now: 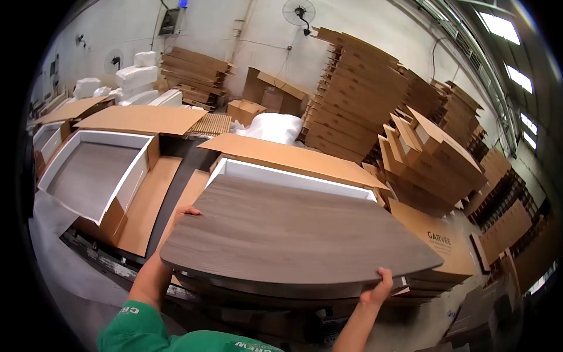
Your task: The person places a wood panel into a cardboard box containing white protective foam. They then take a sheet of white foam padding from the floor and place it over the wood panel inside the box. This process is repeated with several panels and boxes on a warehouse conveyor belt.
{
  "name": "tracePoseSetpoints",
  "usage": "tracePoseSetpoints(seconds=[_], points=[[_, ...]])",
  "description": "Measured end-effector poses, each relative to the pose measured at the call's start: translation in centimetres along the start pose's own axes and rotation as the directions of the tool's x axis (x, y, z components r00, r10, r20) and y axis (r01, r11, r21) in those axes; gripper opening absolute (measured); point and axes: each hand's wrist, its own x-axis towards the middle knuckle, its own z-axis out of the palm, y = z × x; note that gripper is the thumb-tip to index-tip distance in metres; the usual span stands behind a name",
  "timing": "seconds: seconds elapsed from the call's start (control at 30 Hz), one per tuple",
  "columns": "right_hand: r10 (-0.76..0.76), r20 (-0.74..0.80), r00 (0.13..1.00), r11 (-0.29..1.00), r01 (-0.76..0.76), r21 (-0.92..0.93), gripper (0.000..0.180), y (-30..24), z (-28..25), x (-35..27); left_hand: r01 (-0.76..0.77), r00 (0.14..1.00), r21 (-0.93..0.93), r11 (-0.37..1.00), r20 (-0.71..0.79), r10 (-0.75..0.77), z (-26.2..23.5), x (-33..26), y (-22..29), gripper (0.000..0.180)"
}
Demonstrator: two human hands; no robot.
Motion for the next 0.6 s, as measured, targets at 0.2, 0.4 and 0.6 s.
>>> tracePoseSetpoints(seconds=[0.2, 0.4, 0.6], points=[[0.171, 0.057, 0.984, 0.985, -0.172, 0.015, 0.027, 4.2, -5.2, 8.8, 0.007, 0.983, 0.171, 0.985, -0.183, 0.024, -0.2, 5.9, -1.7, 0.032], [0.470, 0.022, 0.882, 0.881, -0.468, -0.074, 0.044, 9.1, -8.5, 9.5, 0.192, 0.900, 0.960, 0.203, -0.255, 0.353, -3.7, 6.6, -2.1, 0.039], [0.680, 0.019, 0.733, 0.725, -0.670, -0.160, 0.052, 6.5, -7.7, 6.8, -0.158, 0.702, 0.905, -0.394, 0.384, 0.600, 4.8, 0.4, -7.1, 0.030]])
